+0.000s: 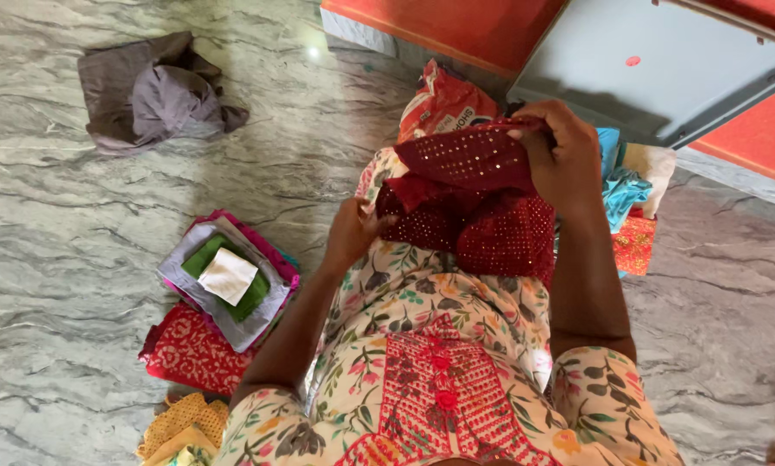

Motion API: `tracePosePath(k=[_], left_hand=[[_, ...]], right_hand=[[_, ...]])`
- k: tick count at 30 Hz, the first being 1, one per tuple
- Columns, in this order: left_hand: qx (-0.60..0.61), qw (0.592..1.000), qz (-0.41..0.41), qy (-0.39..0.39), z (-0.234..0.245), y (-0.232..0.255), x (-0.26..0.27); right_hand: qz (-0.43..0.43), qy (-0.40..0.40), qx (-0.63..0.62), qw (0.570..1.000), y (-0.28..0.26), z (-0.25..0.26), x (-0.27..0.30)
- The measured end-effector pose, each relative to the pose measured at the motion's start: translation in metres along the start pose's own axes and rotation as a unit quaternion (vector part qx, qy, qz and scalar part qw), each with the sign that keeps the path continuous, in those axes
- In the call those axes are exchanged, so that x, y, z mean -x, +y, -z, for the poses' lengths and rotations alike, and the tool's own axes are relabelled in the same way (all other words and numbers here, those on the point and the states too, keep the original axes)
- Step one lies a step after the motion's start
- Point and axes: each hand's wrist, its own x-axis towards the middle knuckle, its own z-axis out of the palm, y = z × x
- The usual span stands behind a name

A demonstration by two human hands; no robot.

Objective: The person sits on the floor and folds clothes, including a black bra, a blue fabric, and a red blouse, and places them into an open suitcase.

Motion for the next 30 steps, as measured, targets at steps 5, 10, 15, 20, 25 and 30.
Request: tracePosePath(k=[5,10,15,20,25,30], left_hand=[[-0.06,0.996,-0.062,-0.035,-0.027,-0.006,0.012],[0.121,0.981,-0.154,0.0,-0.012,0.024,-0.028],[0.202,0.963,-0.177,-0.018,0.063,0.106,-0.083],[0.23,0.89,-0.393,-0.034,0.142,0.19,-0.093],[0.048,0.875,-0.479,-0.045,0.186,0.232,-0.103],[0.031,0.837,-0.544,-0.061,0.214,0.271,-0.099]], right_hand=[[-0.012,0.008,-0.004,1.0,0.017,0.002,-0.001],[0.009,0.083,0.034,0.996,0.051,0.032,-0.003],[0.091,0.223,-0.02,0.97,0.08,0.108,-0.038],[0.029,0.295,-0.22,0.929,0.088,0.162,-0.046],[0.004,0.325,-0.199,0.925,0.135,0.177,-0.06],[0.058,0.307,-0.257,0.914,0.165,0.177,-0.076]])
